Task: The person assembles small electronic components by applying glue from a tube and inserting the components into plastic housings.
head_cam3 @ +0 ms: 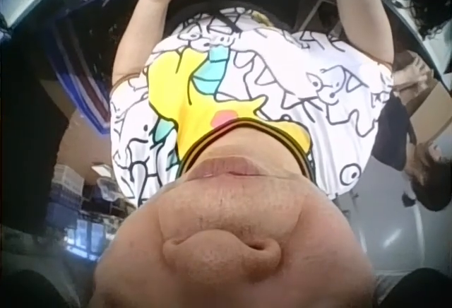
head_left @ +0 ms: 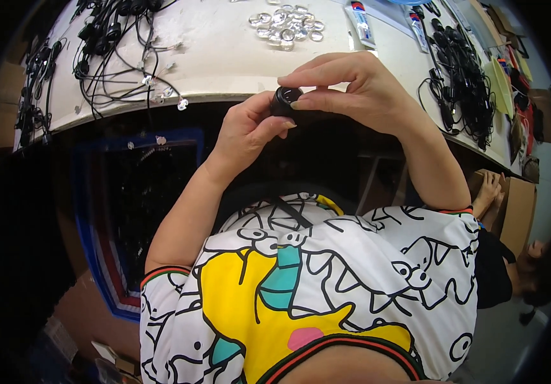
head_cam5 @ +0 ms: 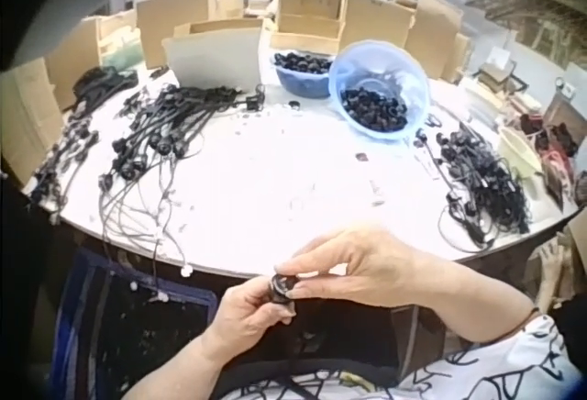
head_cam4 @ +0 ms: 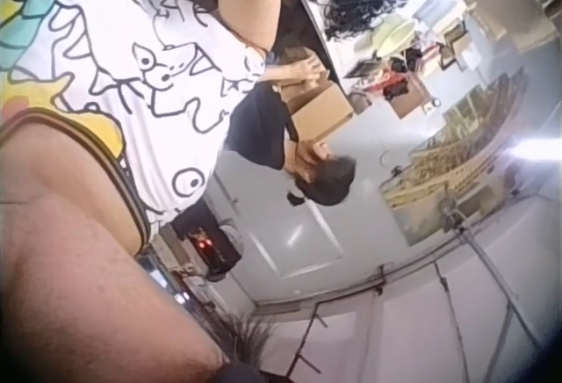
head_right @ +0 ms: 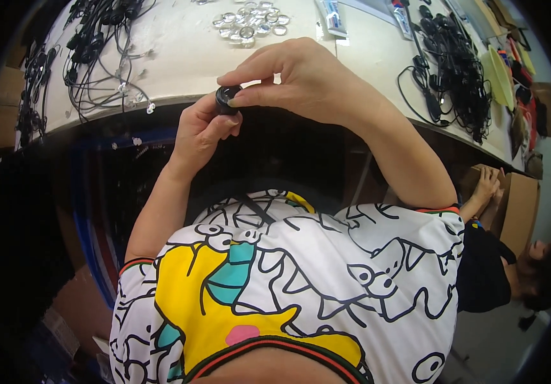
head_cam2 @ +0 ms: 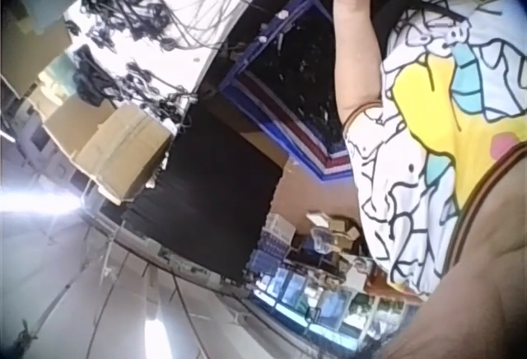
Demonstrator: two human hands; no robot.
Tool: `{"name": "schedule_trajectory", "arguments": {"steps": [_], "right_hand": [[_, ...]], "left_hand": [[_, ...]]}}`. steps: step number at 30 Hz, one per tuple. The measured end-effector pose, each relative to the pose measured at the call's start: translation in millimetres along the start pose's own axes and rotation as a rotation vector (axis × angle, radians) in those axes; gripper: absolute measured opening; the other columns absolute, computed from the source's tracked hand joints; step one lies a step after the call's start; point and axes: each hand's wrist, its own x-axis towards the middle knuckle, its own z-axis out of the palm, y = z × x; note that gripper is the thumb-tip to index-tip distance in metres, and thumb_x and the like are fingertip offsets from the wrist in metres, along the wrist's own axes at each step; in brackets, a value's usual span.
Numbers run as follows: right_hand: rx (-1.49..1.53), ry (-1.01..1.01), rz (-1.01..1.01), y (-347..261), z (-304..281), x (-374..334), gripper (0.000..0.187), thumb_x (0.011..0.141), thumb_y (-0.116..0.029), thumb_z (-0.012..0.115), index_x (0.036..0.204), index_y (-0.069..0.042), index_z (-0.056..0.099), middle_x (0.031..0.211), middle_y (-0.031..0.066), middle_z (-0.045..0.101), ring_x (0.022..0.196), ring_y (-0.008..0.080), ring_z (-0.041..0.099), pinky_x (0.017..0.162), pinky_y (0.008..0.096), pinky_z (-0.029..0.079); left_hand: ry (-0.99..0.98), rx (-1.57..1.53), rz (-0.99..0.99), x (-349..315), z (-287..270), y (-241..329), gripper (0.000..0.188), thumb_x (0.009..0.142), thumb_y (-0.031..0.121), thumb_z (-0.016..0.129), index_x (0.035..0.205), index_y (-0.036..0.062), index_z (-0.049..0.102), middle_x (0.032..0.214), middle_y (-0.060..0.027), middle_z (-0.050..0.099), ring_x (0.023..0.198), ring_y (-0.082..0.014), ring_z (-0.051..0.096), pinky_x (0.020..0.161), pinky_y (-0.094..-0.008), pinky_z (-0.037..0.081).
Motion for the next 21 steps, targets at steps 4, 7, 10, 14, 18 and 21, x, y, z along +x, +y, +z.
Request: {"name": "schedule_trajectory", "arguments": {"steps": [4, 7, 10, 14, 18, 21], "right_hand": [[0.051, -0.053, 0.069, 0.6, -10.8, -3.8, 0.033, 0.072, -0.007, 0.069, 0.105, -0.008, 0.063, 0.099, 0.0065, 0.063, 0.079, 0.0115, 0.057, 0.064, 0.0222, 0.044], [-0.065, 0.033, 0.047, 6.5, -32.2, 6.1, 0.031, 0.074, -0.011, 0.068, 0.104, -0.009, 0.063, 0.098, 0.0051, 0.063, 0.071, 0.0082, 0.054, 0.058, 0.0211, 0.042], [-0.268, 0.455, 0.169, 55.8, -81.4, 16.1, 0.027, 0.076, -0.013, 0.065, 0.102, -0.009, 0.064, 0.093, 0.0045, 0.065, 0.072, 0.0109, 0.058, 0.062, 0.0241, 0.045], [-0.74, 0.736, 0.195, 142.6, -155.6, 35.9, 0.025, 0.077, -0.018, 0.062, 0.1, -0.008, 0.063, 0.089, 0.0112, 0.064, 0.079, 0.0202, 0.062, 0.072, 0.0277, 0.048], [-1.004, 0.676, -0.067, 222.0, -181.4, 80.6, 0.014, 0.077, -0.014, 0.06, 0.087, -0.004, 0.062, 0.08, 0.0117, 0.062, 0.071, 0.021, 0.059, 0.065, 0.0302, 0.045], [-0.81, 0.53, -0.094, 239.9, -210.5, 79.8, 0.016, 0.072, -0.015, 0.059, 0.079, -0.003, 0.065, 0.085, 0.0155, 0.063, 0.081, 0.0316, 0.058, 0.073, 0.0382, 0.044]], "left_hand": [[0.007, 0.167, -0.046, 7.3, 1.3, 5.6, 0.015, 0.078, 0.003, 0.055, 0.094, 0.0008, 0.056, 0.073, -0.0005, 0.057, 0.062, -0.007, 0.052, 0.058, -0.0199, 0.042], [0.065, 0.098, -0.067, 2.9, 0.1, 5.7, 0.014, 0.077, 0.002, 0.054, 0.092, 0.0, 0.056, 0.072, -0.0008, 0.056, 0.062, -0.0074, 0.052, 0.058, -0.0199, 0.042], [0.063, 0.061, -0.007, -2.5, 7.6, 12.7, 0.028, 0.075, 0.003, 0.049, 0.102, -0.0005, 0.057, 0.064, -0.002, 0.053, 0.054, -0.0052, 0.04, 0.05, -0.0172, 0.033], [0.023, -0.049, 0.013, -12.6, 5.0, 14.3, 0.027, 0.077, -0.003, 0.052, 0.104, -0.0013, 0.056, 0.073, -0.0002, 0.054, 0.063, -0.007, 0.05, 0.057, -0.018, 0.039], [0.162, 0.089, 0.021, -15.9, -5.0, 21.2, 0.025, 0.082, 0.009, 0.05, 0.104, -0.0028, 0.056, 0.068, -0.0009, 0.054, 0.056, -0.005, 0.047, 0.05, -0.0167, 0.035], [0.235, 0.138, 0.123, -3.8, -15.4, 30.3, 0.041, 0.087, 0.037, 0.052, 0.101, -0.0016, 0.054, 0.056, 0.0002, 0.045, 0.048, -0.0062, 0.038, 0.044, -0.0193, 0.027]]}}
